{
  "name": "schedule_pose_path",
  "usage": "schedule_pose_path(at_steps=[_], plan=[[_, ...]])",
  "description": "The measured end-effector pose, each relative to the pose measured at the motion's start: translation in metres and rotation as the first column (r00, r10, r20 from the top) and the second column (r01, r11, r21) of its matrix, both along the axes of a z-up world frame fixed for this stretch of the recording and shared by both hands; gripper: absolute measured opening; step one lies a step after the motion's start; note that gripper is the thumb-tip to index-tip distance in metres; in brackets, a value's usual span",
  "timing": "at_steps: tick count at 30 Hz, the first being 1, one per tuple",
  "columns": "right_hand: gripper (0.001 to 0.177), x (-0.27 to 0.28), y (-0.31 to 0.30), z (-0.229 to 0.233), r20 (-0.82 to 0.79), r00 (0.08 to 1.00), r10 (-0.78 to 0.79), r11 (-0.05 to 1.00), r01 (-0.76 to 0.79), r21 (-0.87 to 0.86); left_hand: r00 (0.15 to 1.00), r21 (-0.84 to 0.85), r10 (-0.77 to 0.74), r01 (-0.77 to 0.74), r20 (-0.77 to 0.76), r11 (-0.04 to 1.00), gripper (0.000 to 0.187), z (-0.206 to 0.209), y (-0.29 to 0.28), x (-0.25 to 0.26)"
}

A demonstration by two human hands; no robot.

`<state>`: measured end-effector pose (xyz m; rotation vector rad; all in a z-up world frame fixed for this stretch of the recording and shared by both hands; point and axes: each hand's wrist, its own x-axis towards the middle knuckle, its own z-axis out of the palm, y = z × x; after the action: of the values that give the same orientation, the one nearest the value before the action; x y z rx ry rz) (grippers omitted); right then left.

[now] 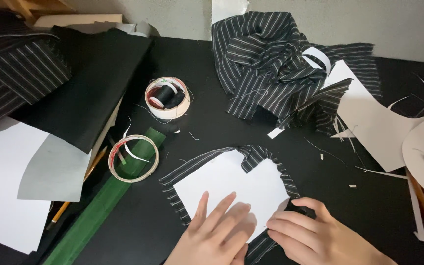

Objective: Hand-sewing fabric edges around a template and trimming excess material with scissors

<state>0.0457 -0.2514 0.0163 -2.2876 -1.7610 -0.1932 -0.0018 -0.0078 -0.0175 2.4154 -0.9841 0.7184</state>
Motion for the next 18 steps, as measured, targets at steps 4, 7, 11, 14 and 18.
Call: schedule_pose_path(at_steps=[4, 7, 11, 14, 18], plan=[[0.023, 0.003, 0.013, 0.009, -0.017, 0.999, -0.037, 0.999, 0.037, 0.023, 0.999, -0.033, 0.011, -0.013, -0.036, 0.999, 0.009, 0.009, 0.0, -0.001], [0.006, 0.008, 0.02, 0.01, -0.08, 0.989, -0.122, 0.984, 0.131, 0.122, 1.0, -0.045, -0.004, 0.004, -0.011, 0.999, 0.018, 0.003, -0.001, 0.0], [0.006, 0.014, 0.024, 0.009, -0.096, 0.988, -0.121, 0.977, 0.136, 0.163, 0.989, -0.025, 0.144, -0.144, 0.015, 0.989, 0.013, 0.002, -0.008, 0.0], [0.004, 0.016, 0.029, 0.01, -0.127, 0.98, -0.152, 0.976, 0.169, 0.139, 0.977, -0.057, 0.171, -0.179, -0.128, 0.982, 0.021, 0.004, -0.012, 0.001], [0.01, 0.019, 0.038, 0.014, -0.185, 0.964, -0.191, 0.962, 0.221, 0.158, 0.923, -0.038, 0.16, -0.184, -0.35, 0.982, 0.028, 0.004, -0.013, 0.003]])
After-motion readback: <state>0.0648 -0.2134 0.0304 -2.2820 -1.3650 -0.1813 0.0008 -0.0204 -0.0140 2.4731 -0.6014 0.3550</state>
